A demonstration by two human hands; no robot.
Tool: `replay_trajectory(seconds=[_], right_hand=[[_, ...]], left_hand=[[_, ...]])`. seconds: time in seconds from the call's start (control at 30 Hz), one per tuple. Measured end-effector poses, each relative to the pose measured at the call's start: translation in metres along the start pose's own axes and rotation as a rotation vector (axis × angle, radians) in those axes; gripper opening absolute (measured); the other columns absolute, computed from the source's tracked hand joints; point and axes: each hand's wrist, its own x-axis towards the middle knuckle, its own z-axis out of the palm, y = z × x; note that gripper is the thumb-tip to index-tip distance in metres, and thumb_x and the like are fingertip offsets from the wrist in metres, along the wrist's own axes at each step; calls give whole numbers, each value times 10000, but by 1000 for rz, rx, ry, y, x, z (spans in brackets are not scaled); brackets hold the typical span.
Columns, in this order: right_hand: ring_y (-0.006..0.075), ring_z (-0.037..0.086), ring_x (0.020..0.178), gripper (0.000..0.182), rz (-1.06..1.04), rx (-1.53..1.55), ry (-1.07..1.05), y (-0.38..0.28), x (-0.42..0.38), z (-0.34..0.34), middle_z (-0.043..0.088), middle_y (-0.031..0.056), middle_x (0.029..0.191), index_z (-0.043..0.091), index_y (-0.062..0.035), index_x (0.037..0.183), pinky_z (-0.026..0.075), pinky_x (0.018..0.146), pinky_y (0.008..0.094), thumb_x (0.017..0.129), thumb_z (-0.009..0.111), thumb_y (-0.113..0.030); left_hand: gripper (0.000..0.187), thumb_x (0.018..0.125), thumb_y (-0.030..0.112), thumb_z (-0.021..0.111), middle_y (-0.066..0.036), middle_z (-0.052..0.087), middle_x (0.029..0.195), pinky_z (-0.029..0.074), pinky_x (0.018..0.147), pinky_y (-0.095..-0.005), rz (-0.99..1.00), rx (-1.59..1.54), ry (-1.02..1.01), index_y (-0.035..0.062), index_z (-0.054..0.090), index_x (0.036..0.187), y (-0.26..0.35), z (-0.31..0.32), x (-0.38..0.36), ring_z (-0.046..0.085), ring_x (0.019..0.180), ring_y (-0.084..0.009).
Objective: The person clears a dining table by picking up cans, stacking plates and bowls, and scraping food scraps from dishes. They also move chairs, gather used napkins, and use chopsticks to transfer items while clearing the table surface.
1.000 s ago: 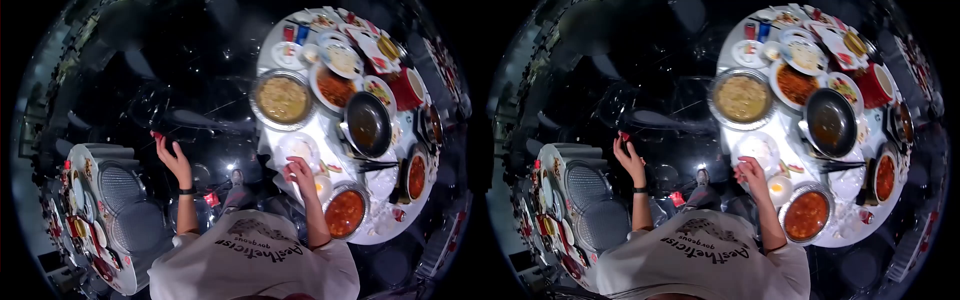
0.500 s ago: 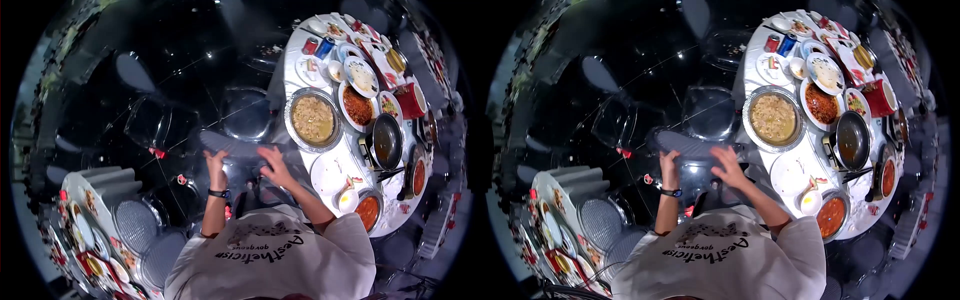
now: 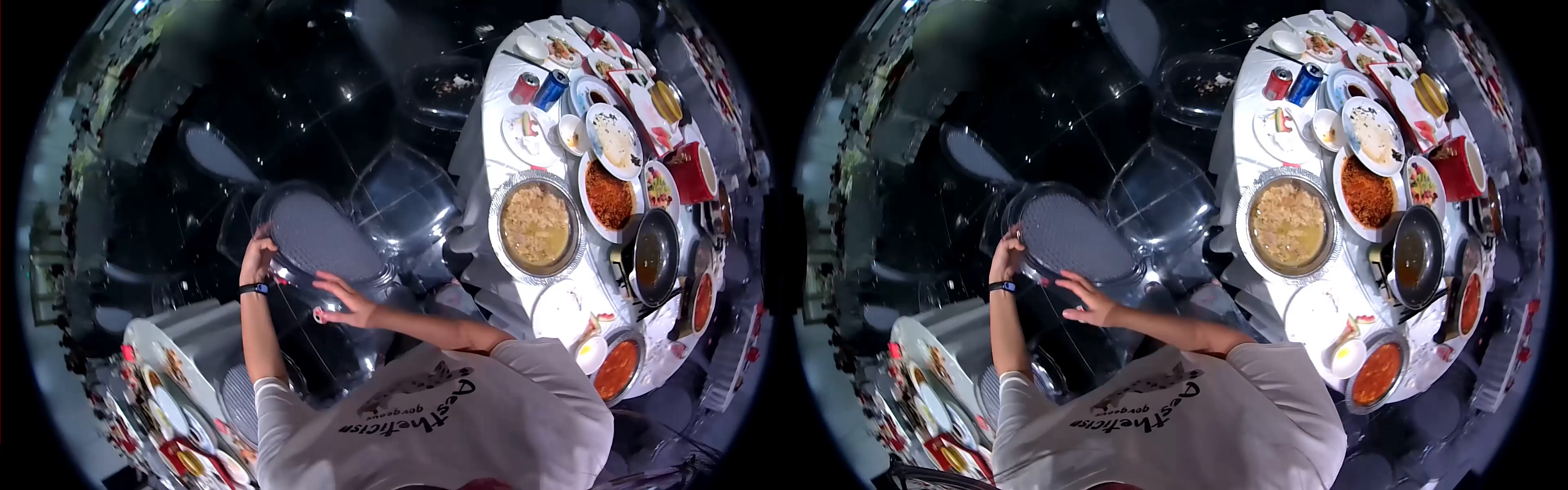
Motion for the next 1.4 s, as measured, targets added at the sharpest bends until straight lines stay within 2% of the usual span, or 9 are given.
replay_trajectory(seconds=[0.13,0.3,0.5,0.6,0.7,0.87,1.0,1.2,1.4], right_hand=[[284,224,1384,600,0,114,55,21,81,10,246,130,1476,359,-81,1389,206,1115,397,876,633,-229],[211,467,1228,422,106,475,290,59,144,-11,457,109,1336,444,-16,1299,362,1045,339,919,577,-140],[191,616,989,263,284,431,834,39,41,-149,620,111,1073,528,-6,1158,493,878,296,926,539,-127],[180,634,870,182,346,417,1206,9,-39,-210,638,107,977,560,-6,1069,511,810,288,917,523,-100],[153,610,767,136,356,389,1486,-21,-94,-253,627,92,890,555,-10,1015,512,735,270,919,500,-88],[148,591,708,105,364,362,1546,-28,-119,-311,611,75,834,550,-20,972,498,659,259,914,489,-84],[119,566,654,110,278,273,1464,-19,-109,-349,600,54,783,567,-8,977,475,613,231,894,516,-58],[216,623,737,248,504,-356,1325,21,-97,-438,612,121,945,621,-22,1043,511,669,316,812,576,-99],[290,635,815,303,810,-1137,1075,42,-42,-543,598,186,994,575,16,1058,524,691,370,830,568,-183]], left_hand=[[752,526,-13,515,-122,543,1227,408,915,-264,-26,60,-130,-50,484,1277,54,-32,78,521,1073,-237],[722,566,7,496,-132,562,1201,394,932,-257,-80,204,-233,-47,485,1286,125,-33,186,524,1063,-215],[649,626,78,550,-125,585,1143,389,948,-302,-78,482,-213,-33,503,1264,183,-23,274,535,1045,-226],[553,695,113,630,-141,559,1173,394,965,-356,428,1061,275,-14,527,1223,183,10,288,540,1037,-244],[365,781,44,625,-160,546,1174,487,838,-341,985,787,213,4,579,1141,164,142,244,565,1008,-238],[283,848,120,650,-68,655,896,527,673,-243,294,403,-638,6,599,1101,30,411,250,629,751,-117],[542,744,269,723,-213,646,989,510,778,-370,344,869,-418,-56,521,1129,-83,554,306,643,891,-301],[409,718,174,695,-255,623,1004,488,839,-438,268,1144,-249,-27,530,1034,-79,597,283,604,957,-412],[232,731,-61,641,-62,532,710,584,539,-358,-225,412,-547,60,467,825,-108,566,339,592,587,-188]])
